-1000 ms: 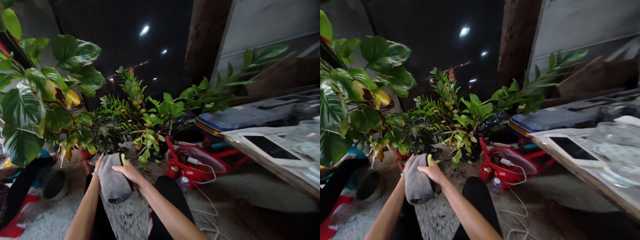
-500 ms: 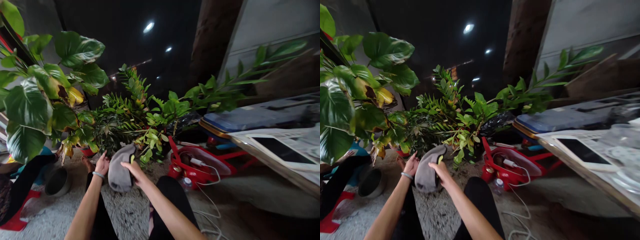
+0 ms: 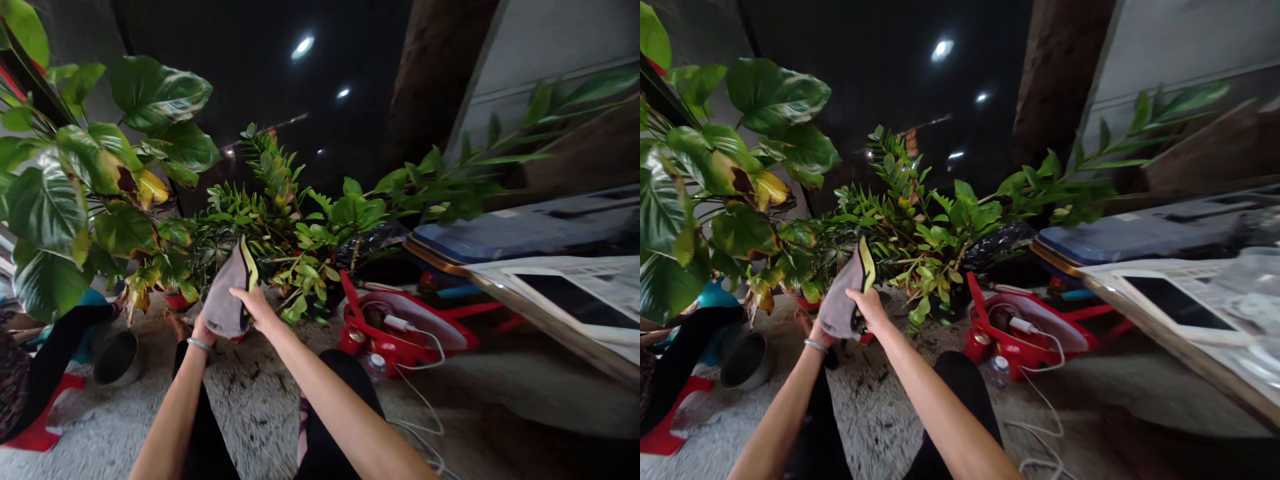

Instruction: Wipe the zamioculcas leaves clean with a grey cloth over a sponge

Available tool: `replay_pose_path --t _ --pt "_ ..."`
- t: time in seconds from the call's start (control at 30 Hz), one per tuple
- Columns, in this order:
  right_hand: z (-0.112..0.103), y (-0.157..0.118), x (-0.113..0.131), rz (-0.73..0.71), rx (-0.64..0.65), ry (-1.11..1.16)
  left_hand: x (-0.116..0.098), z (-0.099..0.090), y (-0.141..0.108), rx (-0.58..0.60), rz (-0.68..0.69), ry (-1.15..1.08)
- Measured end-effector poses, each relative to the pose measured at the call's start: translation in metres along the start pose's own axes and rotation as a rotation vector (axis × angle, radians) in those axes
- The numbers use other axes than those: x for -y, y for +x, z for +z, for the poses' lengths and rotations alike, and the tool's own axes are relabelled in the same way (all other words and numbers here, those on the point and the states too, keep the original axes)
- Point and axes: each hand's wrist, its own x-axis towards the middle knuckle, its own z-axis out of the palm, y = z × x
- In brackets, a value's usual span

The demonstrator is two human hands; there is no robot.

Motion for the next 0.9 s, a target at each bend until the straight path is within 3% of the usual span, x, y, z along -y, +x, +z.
replay_pose_path --t 0.1,0.2,0.3,0.4,0.53,0.67,0.9 --pt "-0.023 -0.025 -0.048 0.079 -0.013 -0.038 0.001 -0.006 -0.011 -0.067 -0.093 0.009" --pt "-0.034 -0.047 -0.067 0.080 0.035 -0.049 0.006 -0.016 -0.034 -0.103 -0.192 0.026" --pt "-0.034 -0.051 -0.062 0.079 0.129 -0.017 0.011 -0.023 -0.065 -0.030 -0.135 0.045" --pt "-0.029 -0.047 -0.052 0.098 0.190 0.054 0.014 -0.021 -0.091 0.090 0.042 0.127" --pt "-0.020 -0.048 -0.049 0.042 0.125 0.070 0.024 -0.006 -0.103 0.087 0.238 0.256" --pt "-0.013 -0.053 -0.057 -0.034 0.066 0.102 0.032 0.008 -0.103 -0.011 0.282 0.355" --pt "-0.029 -0.023 -0.050 0.117 0.084 0.279 0.024 0.004 -0.110 0.036 0.256 0.480"
